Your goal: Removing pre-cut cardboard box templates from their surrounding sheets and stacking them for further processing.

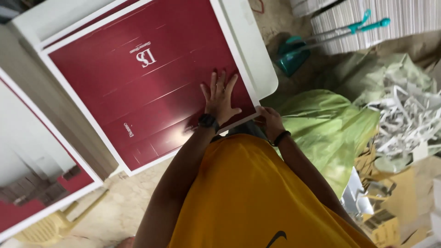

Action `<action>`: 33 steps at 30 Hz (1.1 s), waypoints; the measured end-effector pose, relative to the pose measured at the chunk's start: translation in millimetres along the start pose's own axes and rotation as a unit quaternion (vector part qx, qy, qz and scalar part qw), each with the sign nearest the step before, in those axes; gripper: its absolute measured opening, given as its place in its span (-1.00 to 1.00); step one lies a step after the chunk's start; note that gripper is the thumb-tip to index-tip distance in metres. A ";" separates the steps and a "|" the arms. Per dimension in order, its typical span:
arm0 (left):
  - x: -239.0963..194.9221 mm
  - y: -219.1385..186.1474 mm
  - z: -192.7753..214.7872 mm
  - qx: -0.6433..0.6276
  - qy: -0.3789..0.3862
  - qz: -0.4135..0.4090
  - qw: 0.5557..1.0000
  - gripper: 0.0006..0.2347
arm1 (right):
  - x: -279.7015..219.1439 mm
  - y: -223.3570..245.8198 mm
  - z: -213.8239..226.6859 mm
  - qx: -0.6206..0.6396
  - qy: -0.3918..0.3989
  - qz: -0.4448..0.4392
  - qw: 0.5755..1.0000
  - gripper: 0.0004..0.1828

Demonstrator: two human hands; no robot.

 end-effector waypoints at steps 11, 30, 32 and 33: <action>26.9 -9.6 -5.7 0.101 0.171 0.064 0.978 0.27 | -4.6 -27.6 -36.6 0.164 -0.033 -0.073 0.983 -0.56; 4.0 -7.2 2.6 0.125 0.081 0.116 0.982 -0.01 | -35.7 48.4 -31.6 -0.113 -0.009 -0.072 0.991 -0.52; 9.7 -2.3 3.5 0.157 0.040 0.131 0.978 -0.12 | -35.6 82.1 -49.1 -0.072 0.081 -0.174 0.979 -0.38; 8.0 -1.4 3.0 0.120 0.065 0.157 0.978 0.04 | -38.6 91.6 -52.3 -0.140 0.099 -0.151 0.973 -0.30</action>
Point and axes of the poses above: each hand's wrist, its own x-axis towards the middle knuckle, its own z-axis out of the back of the hand, y = z × x, the point moved 3 cm from there along x, towards the middle knuckle, and after that the axes turned 14 degrees about -y, right-handed, at the moved point
